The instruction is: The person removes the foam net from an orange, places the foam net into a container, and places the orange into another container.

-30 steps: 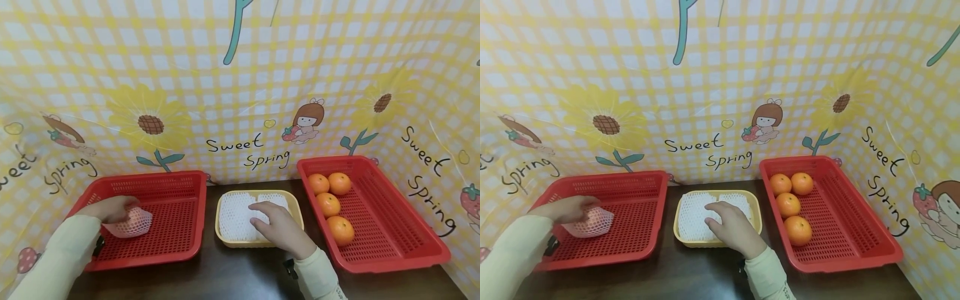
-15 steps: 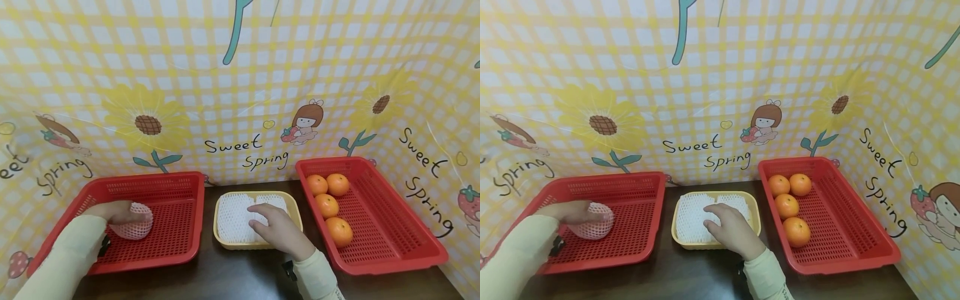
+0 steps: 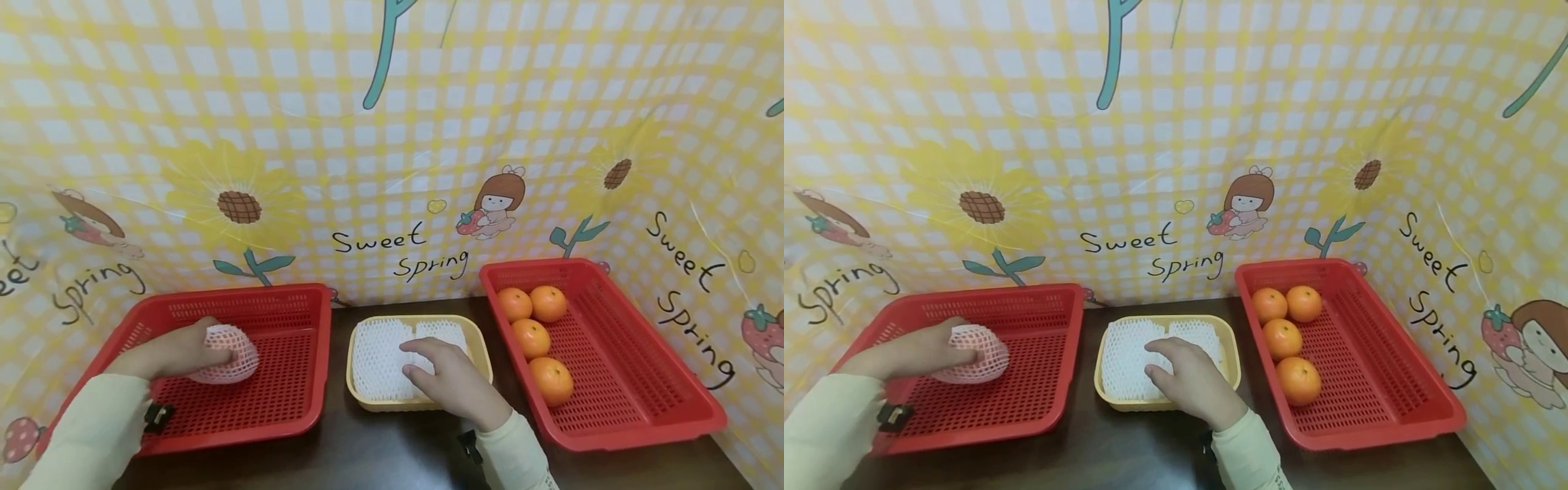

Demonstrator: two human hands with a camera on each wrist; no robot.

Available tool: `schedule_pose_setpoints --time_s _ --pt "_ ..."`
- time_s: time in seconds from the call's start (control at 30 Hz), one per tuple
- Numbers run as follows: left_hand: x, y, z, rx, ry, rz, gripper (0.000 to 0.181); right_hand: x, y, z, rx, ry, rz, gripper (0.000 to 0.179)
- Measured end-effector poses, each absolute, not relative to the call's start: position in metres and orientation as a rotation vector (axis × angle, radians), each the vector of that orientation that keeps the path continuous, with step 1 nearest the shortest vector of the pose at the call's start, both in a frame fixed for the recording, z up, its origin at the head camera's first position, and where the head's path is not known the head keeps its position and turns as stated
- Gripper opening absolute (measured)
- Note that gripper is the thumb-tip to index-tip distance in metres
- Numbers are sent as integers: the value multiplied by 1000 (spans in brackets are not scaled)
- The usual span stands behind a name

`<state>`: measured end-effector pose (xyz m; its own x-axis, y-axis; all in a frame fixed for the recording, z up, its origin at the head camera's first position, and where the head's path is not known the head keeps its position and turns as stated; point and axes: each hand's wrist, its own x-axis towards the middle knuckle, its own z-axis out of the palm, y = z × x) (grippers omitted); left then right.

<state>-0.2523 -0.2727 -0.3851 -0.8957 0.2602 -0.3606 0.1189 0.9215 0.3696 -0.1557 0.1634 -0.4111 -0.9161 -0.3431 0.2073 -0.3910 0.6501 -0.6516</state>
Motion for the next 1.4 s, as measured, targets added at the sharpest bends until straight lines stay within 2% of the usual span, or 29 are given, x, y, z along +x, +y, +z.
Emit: schedule_pose_setpoints --time_s 0.17,0.37,0.53,0.73,1.0,1.23,1.4 --pt "-228 -258 -365 394 2678 704 88 -153 160 -412 658 -2789 1131 31" --pt "-192 -226 -346 481 2617 985 74 -148 151 -414 880 -2696 1089 24" --pt "-162 -190 -345 657 2600 1158 66 -137 144 -411 997 -2584 1201 18" --pt "-134 -151 -354 889 2533 1294 63 -122 141 -408 1013 -2459 1334 27" --pt "-123 -118 -371 1030 2243 1526 63 -107 139 -406 1012 -1964 1864 27" --pt "-121 -105 -380 1000 2175 1583 64 -104 147 -403 1063 -1817 1934 28" --pt "-121 -100 -383 1007 2092 1655 63 -102 154 -402 1127 -1941 1968 40"
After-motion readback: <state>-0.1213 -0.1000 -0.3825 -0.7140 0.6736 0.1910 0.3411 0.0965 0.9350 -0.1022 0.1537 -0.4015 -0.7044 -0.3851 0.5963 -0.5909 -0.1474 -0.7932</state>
